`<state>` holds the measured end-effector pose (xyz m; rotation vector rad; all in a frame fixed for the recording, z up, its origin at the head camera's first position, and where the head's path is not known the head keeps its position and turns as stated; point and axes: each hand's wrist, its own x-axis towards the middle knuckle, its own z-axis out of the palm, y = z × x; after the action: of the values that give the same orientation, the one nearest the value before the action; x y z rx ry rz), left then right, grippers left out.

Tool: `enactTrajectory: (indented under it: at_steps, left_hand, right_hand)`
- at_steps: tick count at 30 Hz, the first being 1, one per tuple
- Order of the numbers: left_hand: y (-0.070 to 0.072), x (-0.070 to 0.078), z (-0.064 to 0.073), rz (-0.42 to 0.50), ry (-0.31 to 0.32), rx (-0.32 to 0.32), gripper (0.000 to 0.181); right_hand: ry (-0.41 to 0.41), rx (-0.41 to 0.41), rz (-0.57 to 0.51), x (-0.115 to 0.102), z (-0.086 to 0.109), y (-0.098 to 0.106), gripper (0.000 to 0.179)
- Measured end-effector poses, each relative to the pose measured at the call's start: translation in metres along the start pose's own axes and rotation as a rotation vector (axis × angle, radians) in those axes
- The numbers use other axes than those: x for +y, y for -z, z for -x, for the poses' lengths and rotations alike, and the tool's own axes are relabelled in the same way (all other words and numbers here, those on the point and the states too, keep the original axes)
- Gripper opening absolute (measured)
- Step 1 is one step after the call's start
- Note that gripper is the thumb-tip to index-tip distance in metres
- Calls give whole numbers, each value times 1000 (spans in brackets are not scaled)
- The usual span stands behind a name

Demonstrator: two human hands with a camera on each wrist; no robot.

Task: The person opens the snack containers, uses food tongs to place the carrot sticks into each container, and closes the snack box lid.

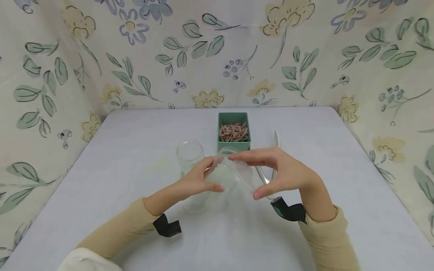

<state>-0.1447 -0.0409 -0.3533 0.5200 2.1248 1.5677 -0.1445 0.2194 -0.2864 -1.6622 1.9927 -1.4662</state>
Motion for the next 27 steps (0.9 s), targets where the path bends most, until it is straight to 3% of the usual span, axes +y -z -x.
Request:
enactTrajectory:
  at_steps: [2,5,9,13,21,27]
  left_hand:
    - [-8,-2,-10,-33,27,77,85]
    - [-14,-8,-22,-31,40,171,84]
    - [-17,-14,-31,14,63,234,81]
    - [-18,-19,-37,-3,83,258,81]
    - [-21,-27,-50,-38,25,284,86]
    - [-23,-27,-49,-85,53,285,90]
  right_hand:
    - [4,-46,59,-1,2,-7,72]
    - [-66,-113,161,2,2,-24,69]
    - [-283,-250,299,16,-1,-49,62]
    - [-437,-352,390,33,-5,-71,60]
    - [-565,-300,620,62,-7,-100,69]
    - [-606,-282,645,69,-6,-105,75]
